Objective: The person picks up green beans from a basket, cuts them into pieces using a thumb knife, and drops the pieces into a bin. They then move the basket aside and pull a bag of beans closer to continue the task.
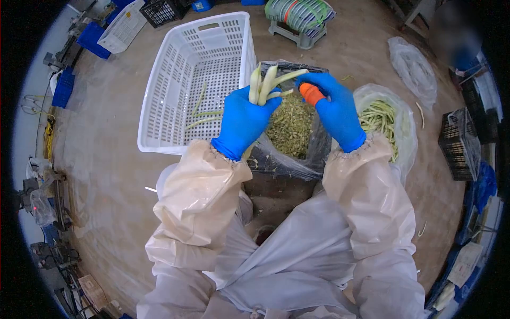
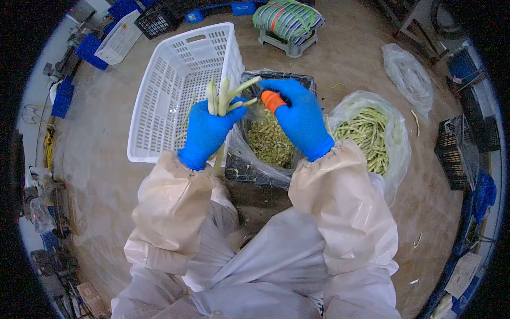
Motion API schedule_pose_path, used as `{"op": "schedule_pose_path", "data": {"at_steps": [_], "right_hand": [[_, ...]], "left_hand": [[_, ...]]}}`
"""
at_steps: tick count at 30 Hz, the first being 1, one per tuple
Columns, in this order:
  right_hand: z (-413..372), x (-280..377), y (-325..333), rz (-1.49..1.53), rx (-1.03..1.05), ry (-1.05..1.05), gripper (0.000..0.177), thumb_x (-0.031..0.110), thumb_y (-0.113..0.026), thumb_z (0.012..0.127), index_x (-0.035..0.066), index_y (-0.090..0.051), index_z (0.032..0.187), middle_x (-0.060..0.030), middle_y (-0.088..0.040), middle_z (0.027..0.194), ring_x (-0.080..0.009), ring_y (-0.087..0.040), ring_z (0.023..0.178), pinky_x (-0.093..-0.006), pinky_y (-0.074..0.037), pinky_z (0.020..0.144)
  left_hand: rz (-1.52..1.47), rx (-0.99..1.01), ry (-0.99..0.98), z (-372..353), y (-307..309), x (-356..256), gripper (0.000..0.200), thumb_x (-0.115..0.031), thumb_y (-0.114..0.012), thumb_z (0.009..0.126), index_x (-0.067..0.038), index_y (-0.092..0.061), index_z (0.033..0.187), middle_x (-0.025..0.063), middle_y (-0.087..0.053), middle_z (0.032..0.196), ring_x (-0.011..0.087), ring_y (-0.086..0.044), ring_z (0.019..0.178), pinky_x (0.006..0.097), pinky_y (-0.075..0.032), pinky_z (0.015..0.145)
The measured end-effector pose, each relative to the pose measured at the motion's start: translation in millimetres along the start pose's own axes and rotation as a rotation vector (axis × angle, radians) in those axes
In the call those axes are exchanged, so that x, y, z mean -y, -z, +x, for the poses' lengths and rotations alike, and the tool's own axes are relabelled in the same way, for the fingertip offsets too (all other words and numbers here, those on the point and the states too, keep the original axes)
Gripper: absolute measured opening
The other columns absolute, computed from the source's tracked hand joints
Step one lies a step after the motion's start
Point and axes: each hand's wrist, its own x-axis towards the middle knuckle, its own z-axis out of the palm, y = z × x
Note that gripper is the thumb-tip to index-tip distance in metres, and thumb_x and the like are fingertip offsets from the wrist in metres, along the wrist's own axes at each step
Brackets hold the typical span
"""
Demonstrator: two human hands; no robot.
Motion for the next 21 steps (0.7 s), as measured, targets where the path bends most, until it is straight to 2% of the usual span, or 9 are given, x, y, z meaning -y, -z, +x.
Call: {"op": "schedule_pose_path", "data": {"at_steps": [2,5,6,8,11,14,17,21], "right_hand": [[-1,8,-1,-0.118,0.023,0.148,0.023,0.014,-0.059,0.081,0.01,-0.064,0.104,-0.0118,-0.062,0.097,-0.0233,-0.06,0.087,-0.0324,-0.046,0.066],[-7,16,-7,-0.422,0.075,0.34,0.027,0.011,-0.059,0.078,0.01,-0.063,0.104,-0.0126,-0.06,0.089,-0.0283,-0.058,0.081,-0.037,-0.046,0.066],[-9,18,-8,-0.545,0.096,0.398,0.027,0.01,-0.059,0.076,0.01,-0.062,0.103,-0.0126,-0.059,0.086,-0.0297,-0.057,0.078,-0.0383,-0.046,0.066],[-12,16,-12,-0.577,0.149,0.375,0.024,0.009,-0.059,0.075,0.008,-0.061,0.099,-0.012,-0.057,0.082,-0.0303,-0.056,0.076,-0.0395,-0.045,0.066],[-14,14,-15,-0.578,0.157,0.419,0.018,0.008,-0.058,0.074,0.006,-0.06,0.092,-0.0124,-0.057,0.079,-0.031,-0.056,0.074,-0.0407,-0.045,0.064],[-15,14,-15,-0.541,0.16,0.392,0.013,0.008,-0.058,0.075,0.005,-0.059,0.087,-0.0143,-0.057,0.078,-0.0323,-0.056,0.071,-0.0422,-0.045,0.063],[-17,10,-17,-0.519,0.133,0.35,0.011,0.008,-0.058,0.075,0.004,-0.059,0.085,-0.0164,-0.057,0.077,-0.0339,-0.057,0.07,-0.0438,-0.046,0.062],[-22,14,-20,-0.503,0.073,0.228,0.012,0.009,-0.059,0.076,0.002,-0.06,0.085,-0.0182,-0.059,0.079,-0.0333,-0.059,0.072,-0.0411,-0.047,0.063]], "left_hand": [[-0.035,-0.015,0.012,2,1,0,0.026,-0.017,-0.07,0.074,0.001,-0.065,0.092,0.0144,-0.066,0.076,0.0197,-0.063,0.068,0.031,-0.048,0.062],[0.069,0.053,0.12,1,4,-6,0.026,-0.018,-0.072,0.074,-0.001,-0.067,0.094,0.0061,-0.067,0.08,0.0121,-0.061,0.07,0.0272,-0.048,0.061],[0.108,0.055,0.08,0,5,-5,0.026,-0.019,-0.072,0.074,-0.001,-0.067,0.093,0.0073,-0.067,0.078,0.0128,-0.061,0.068,0.0281,-0.047,0.06],[0.183,0.056,0.0,0,5,-2,0.026,-0.021,-0.072,0.074,-0.001,-0.068,0.091,0.0096,-0.066,0.075,0.0143,-0.061,0.065,0.0298,-0.047,0.059],[0.252,0.056,-0.025,-2,1,-2,0.026,-0.021,-0.069,0.075,0.001,-0.065,0.088,0.0187,-0.064,0.073,0.0298,-0.063,0.066,0.0358,-0.048,0.06],[0.266,0.075,-0.06,-3,0,-3,0.024,-0.02,-0.067,0.075,0.001,-0.064,0.087,0.0193,-0.063,0.074,0.0326,-0.063,0.068,0.0374,-0.048,0.06],[0.261,0.125,-0.052,-3,-4,-5,0.023,-0.019,-0.065,0.076,0.0,-0.064,0.087,0.0196,-0.063,0.077,0.0334,-0.063,0.07,0.0385,-0.049,0.061],[0.279,0.038,-0.197,-2,-8,7,0.025,-0.019,-0.07,0.075,0.002,-0.064,0.088,0.0166,-0.064,0.072,0.0227,-0.064,0.064,0.0334,-0.048,0.056]]}}
